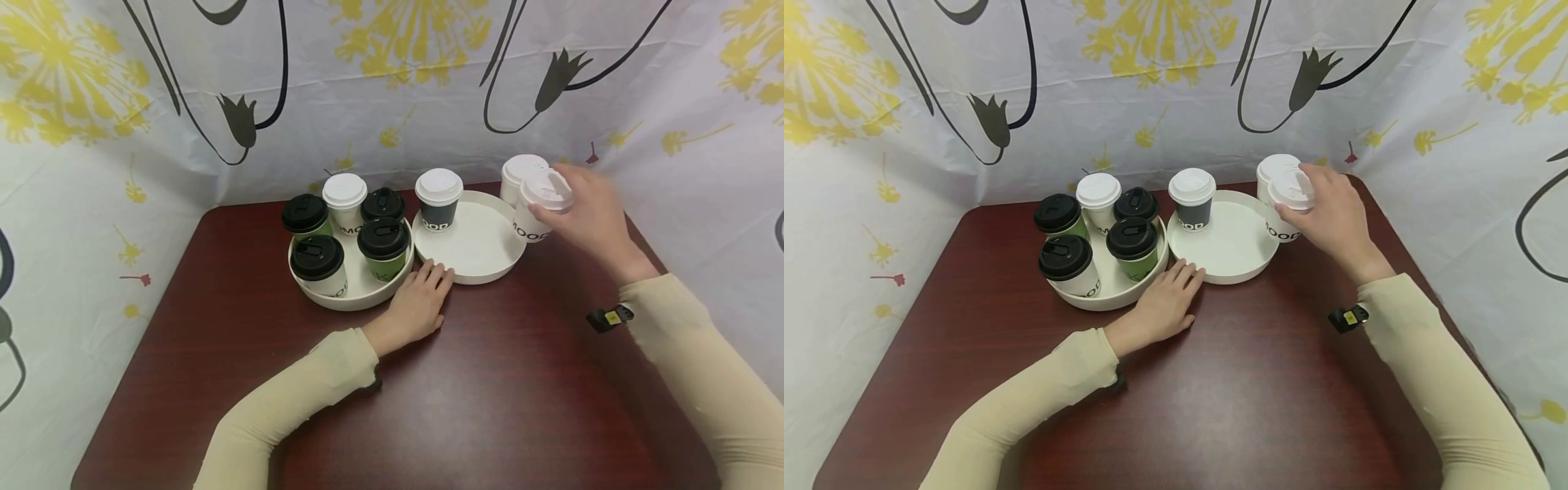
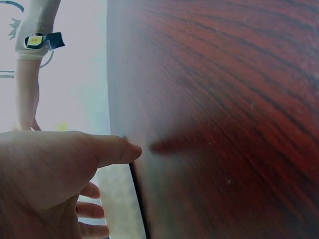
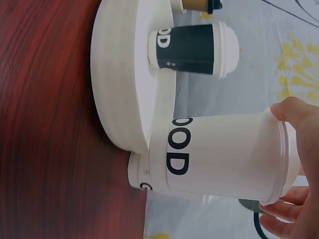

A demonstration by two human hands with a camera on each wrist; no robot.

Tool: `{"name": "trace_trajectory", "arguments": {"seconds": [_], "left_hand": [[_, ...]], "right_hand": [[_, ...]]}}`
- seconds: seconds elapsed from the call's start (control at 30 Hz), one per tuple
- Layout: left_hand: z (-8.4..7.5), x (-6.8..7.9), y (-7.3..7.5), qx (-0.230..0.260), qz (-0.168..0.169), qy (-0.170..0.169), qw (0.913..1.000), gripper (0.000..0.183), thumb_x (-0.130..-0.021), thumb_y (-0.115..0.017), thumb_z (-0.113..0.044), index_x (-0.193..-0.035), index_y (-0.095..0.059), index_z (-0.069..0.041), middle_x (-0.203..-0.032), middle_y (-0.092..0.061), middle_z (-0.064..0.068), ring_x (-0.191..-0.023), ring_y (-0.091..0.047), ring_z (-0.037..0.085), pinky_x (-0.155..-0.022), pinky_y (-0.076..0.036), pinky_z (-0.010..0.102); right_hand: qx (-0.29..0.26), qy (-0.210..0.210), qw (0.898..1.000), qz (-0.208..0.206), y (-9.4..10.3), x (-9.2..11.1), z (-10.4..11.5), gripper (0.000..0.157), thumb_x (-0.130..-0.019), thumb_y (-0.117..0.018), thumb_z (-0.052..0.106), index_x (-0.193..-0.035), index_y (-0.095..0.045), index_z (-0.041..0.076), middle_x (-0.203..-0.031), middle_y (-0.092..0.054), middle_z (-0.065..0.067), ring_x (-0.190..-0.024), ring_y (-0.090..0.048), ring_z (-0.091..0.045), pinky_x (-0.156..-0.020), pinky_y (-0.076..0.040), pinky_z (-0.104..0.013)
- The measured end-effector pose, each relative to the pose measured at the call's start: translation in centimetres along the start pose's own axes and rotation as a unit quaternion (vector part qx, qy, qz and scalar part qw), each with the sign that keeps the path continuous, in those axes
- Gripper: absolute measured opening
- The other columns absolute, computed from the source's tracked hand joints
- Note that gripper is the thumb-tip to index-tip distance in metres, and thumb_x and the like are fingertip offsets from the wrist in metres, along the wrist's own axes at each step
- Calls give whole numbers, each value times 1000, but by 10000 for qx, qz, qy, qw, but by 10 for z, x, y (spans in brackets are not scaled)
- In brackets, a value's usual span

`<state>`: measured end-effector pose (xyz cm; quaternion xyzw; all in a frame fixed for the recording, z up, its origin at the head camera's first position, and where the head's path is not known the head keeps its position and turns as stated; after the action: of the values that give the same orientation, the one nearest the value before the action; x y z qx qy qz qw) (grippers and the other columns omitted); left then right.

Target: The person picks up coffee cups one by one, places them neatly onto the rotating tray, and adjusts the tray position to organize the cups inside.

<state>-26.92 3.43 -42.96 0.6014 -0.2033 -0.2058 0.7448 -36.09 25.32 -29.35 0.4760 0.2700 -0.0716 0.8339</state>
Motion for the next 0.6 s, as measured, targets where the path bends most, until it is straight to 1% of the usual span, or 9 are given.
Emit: {"name": "trace_trajectory", "arguments": {"seconds": [0.2,0.6], "left_hand": [[0,0,0,2,-55,1,10000,85,-84,-63,-48,-149,-23,-13,-151,-31,8,-144,-27,28,-111,-36,40],[1,0,-1,46,20,22,10000,85,-84,-63,-49,-150,-22,-13,-152,-30,8,-145,-25,28,-112,-35,41]], "right_hand": [[12,-156,9994,315,-12,3,9,70,-77,-72,37,-138,-47,13,-133,-54,-20,-118,-47,-44,-94,-36,-55],[-40,169,9985,517,-34,5,32,69,-76,-74,37,-135,-49,13,-128,-56,-19,-113,-50,-40,-88,-40,-54]]}}
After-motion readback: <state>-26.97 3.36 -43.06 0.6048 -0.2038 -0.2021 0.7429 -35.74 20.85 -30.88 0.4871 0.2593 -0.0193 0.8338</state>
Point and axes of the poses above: each hand's wrist, its own x-axis away from the middle knuckle, its own y-axis out of the back of the hand, z = x × y, the point moved 10 cm from there along -x, towards the middle knuckle
